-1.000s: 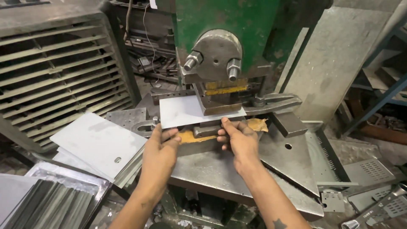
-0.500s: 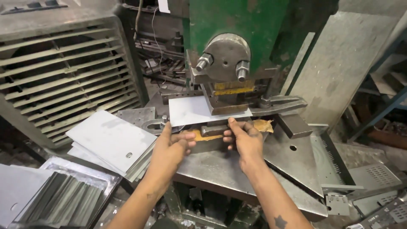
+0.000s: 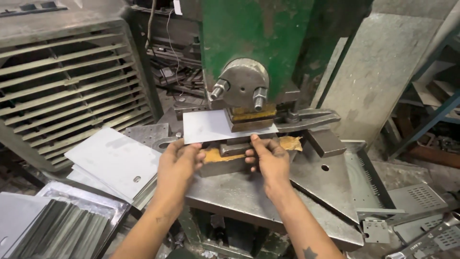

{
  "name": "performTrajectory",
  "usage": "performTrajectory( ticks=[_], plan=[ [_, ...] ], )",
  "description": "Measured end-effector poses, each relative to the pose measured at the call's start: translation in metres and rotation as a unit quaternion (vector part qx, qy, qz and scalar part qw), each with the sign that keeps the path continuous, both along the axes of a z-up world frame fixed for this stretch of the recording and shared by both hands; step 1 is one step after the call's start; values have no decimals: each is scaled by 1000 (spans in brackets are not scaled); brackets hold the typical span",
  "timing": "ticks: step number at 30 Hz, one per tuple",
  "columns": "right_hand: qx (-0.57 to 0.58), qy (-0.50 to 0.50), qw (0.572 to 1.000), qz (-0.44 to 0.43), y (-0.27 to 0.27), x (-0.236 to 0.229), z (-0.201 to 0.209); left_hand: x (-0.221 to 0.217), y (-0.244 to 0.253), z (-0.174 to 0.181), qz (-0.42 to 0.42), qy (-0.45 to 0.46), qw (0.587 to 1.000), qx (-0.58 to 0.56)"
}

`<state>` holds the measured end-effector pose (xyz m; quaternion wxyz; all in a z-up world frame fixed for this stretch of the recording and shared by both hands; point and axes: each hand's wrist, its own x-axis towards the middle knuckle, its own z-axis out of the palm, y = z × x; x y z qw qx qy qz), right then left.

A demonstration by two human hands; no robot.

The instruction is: Feeding metal plates into a stamping press and stacking the finished parts.

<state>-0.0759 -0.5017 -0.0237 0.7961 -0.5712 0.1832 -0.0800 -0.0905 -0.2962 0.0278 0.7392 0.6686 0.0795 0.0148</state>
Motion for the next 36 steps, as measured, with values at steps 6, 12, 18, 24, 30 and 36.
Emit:
performTrajectory(
  ticks=[6, 12, 18, 24, 30, 36],
  plan=[
    [46, 17, 999, 23, 3, -14, 13, 22, 3, 5, 19, 62, 991, -119],
    [169, 38, 984, 33, 1, -45, 14, -49, -14, 17, -20, 136, 989, -46],
    [183, 79, 979, -43, 3, -112, -15, -72, 33, -12, -65, 125, 987, 82],
    [133, 139, 981, -29, -35, -105, -67, -19, 117, 37, 29, -90, 851, 516],
    [-103, 220, 957, 157, -62, -97, -97, 22, 167, 14, -60, -59, 725, 683],
    [55, 110, 945, 302, 63, -120, -13, -41, 75, -1, -142, 77, 717, 678]
  ],
)
